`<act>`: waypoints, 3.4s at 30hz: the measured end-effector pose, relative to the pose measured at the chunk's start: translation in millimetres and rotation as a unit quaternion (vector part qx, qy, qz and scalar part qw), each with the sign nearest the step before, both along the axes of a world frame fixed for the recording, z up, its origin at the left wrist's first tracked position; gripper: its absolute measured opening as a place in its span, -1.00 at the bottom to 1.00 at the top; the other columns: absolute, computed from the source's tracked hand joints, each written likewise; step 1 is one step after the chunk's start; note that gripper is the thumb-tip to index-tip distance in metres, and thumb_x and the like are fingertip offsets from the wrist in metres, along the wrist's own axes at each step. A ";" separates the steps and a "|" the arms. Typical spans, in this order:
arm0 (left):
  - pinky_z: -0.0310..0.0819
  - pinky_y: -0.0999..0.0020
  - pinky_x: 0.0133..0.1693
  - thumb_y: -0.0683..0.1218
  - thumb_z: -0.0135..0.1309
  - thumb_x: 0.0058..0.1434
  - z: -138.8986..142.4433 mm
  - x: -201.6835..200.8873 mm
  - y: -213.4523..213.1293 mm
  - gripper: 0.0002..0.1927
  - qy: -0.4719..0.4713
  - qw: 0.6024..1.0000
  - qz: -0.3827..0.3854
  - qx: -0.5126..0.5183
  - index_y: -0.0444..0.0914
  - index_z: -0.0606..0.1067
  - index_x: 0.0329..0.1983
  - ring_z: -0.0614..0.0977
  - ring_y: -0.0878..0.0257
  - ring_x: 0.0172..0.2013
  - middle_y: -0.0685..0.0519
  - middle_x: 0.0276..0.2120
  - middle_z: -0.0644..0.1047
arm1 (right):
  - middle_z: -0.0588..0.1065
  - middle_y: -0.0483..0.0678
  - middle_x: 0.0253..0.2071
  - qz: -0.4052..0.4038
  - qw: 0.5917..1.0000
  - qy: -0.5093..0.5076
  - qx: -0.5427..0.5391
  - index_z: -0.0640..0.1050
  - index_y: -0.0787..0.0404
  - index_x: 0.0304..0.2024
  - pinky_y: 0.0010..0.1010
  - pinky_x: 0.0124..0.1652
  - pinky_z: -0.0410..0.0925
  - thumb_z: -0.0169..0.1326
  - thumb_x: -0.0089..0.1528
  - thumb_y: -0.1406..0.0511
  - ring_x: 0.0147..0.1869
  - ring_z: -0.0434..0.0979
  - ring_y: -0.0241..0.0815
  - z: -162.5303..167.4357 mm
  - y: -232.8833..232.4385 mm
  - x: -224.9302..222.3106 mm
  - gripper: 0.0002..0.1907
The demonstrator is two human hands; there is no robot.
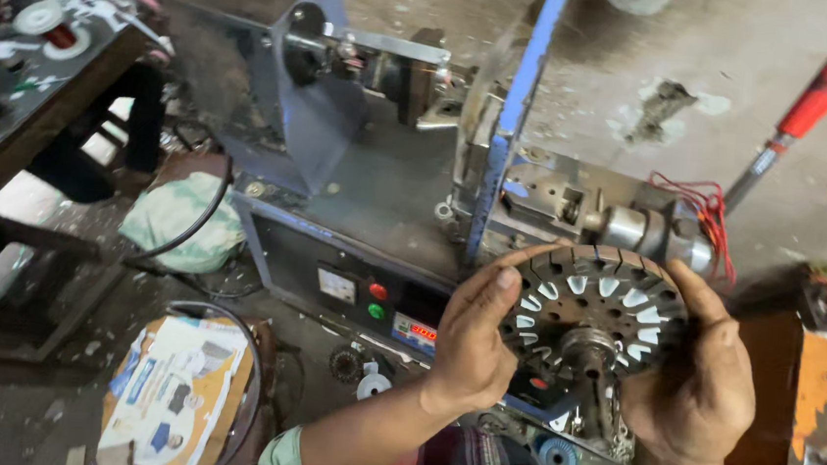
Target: The person uses pliers to trim a stator, then mounts it on a winding machine. They repeatedly rotate the stator and press a button to wind copper wire into the slots, completing several slots before the clip ends.
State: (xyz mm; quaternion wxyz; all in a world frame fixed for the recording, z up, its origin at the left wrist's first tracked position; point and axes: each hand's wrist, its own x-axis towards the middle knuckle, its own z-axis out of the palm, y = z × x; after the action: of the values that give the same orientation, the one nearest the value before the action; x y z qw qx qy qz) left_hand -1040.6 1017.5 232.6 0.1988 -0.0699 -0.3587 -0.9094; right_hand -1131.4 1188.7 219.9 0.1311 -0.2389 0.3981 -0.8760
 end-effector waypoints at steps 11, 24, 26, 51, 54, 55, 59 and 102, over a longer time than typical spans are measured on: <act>0.28 -0.03 0.42 0.06 -0.18 0.60 -48.3 -62.4 41.2 -0.55 0.136 0.973 -0.040 0.185 -0.37 0.41 0.32 0.45 -0.03 0.32 -0.17 0.33 0.40 | 0.36 0.39 0.32 0.071 0.985 0.146 0.053 0.30 0.60 0.40 0.01 0.47 0.21 -0.01 0.45 -0.09 0.45 0.41 0.20 10.5 24.9 -19.5 -0.14; 0.13 0.10 0.47 0.09 -0.14 0.67 -26.5 -65.5 96.7 -0.51 0.033 0.933 0.305 -0.188 -0.47 0.52 0.07 0.42 0.00 0.31 -0.18 0.13 0.54 | 0.38 0.38 0.36 0.217 0.959 0.175 0.045 0.32 0.64 0.33 -0.05 0.42 0.28 0.01 0.37 -0.20 0.41 0.45 0.18 23.3 68.4 -81.5 -0.02; 0.10 0.13 0.49 0.09 -0.13 0.64 -13.6 -67.3 99.1 -0.52 0.023 0.931 0.308 -0.196 -0.46 0.53 0.08 0.41 0.01 0.33 -0.16 0.14 0.54 | 0.36 0.36 0.36 0.218 0.955 0.198 0.043 0.30 0.65 0.32 -0.06 0.42 0.27 0.06 0.38 -0.16 0.41 0.42 0.16 25.3 67.4 -90.2 -0.04; 0.50 0.32 0.07 0.00 0.17 0.28 17.8 -31.2 -174.1 -0.44 -0.157 0.696 0.592 -0.375 -0.16 0.31 0.31 0.53 0.05 0.19 -0.05 0.19 0.45 | 0.57 -0.05 -0.21 0.130 0.961 0.126 0.207 0.60 0.41 0.03 -0.46 -0.26 0.37 0.03 0.42 0.25 -0.27 0.51 -0.30 72.2 -63.8 -188.2 -0.68; 0.36 0.18 0.26 -0.10 0.15 0.38 35.5 -48.8 -178.8 -0.70 -0.173 0.542 0.570 -0.593 -0.27 0.61 0.14 0.52 0.00 0.26 -0.13 0.20 0.56 | 0.56 -0.05 -0.27 0.124 0.953 0.142 0.235 0.62 0.41 -0.01 -0.44 -0.37 0.29 0.05 0.41 0.24 -0.36 0.45 -0.27 62.1 -79.3 -193.9 -0.68; 0.38 0.21 0.25 -0.12 0.14 0.37 36.7 -51.3 -175.7 -0.71 -0.170 0.553 0.581 -0.572 -0.27 0.61 0.12 0.54 0.00 0.25 -0.13 0.19 0.56 | 0.55 -0.03 -0.29 0.115 0.950 0.149 0.250 0.62 0.42 0.00 -0.42 -0.43 0.22 0.06 0.41 0.25 -0.40 0.41 -0.24 58.8 -82.5 -195.7 -0.67; 0.43 0.28 0.26 -0.15 0.08 0.39 26.8 -53.6 -161.7 -0.72 -0.161 0.589 0.607 -0.509 -0.27 0.58 0.13 0.60 0.04 0.23 -0.10 0.18 0.58 | 0.61 0.00 -0.15 0.131 0.944 0.188 0.236 0.60 0.44 0.05 -0.48 -0.20 0.38 0.04 0.39 0.27 -0.21 0.56 -0.27 49.7 -85.3 -204.0 -0.65; 0.29 0.52 -0.32 -0.09 0.15 0.57 9.5 -100.9 34.5 -0.69 -0.063 0.922 0.361 -0.124 -0.42 0.54 0.22 0.43 0.47 -0.39 0.00 -0.27 0.56 | 0.60 0.04 -0.03 0.155 0.959 0.204 0.118 0.59 0.47 0.04 -0.42 0.09 0.41 0.01 0.40 0.32 -0.01 0.57 -0.23 24.1 -81.6 -215.2 -0.68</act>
State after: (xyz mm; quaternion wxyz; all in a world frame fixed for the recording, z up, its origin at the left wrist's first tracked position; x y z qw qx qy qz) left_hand -1141.5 1052.0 242.0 0.4803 0.0980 -0.4811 -0.7268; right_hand -1346.6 1107.1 244.0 0.2082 -0.4543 0.4748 -0.7245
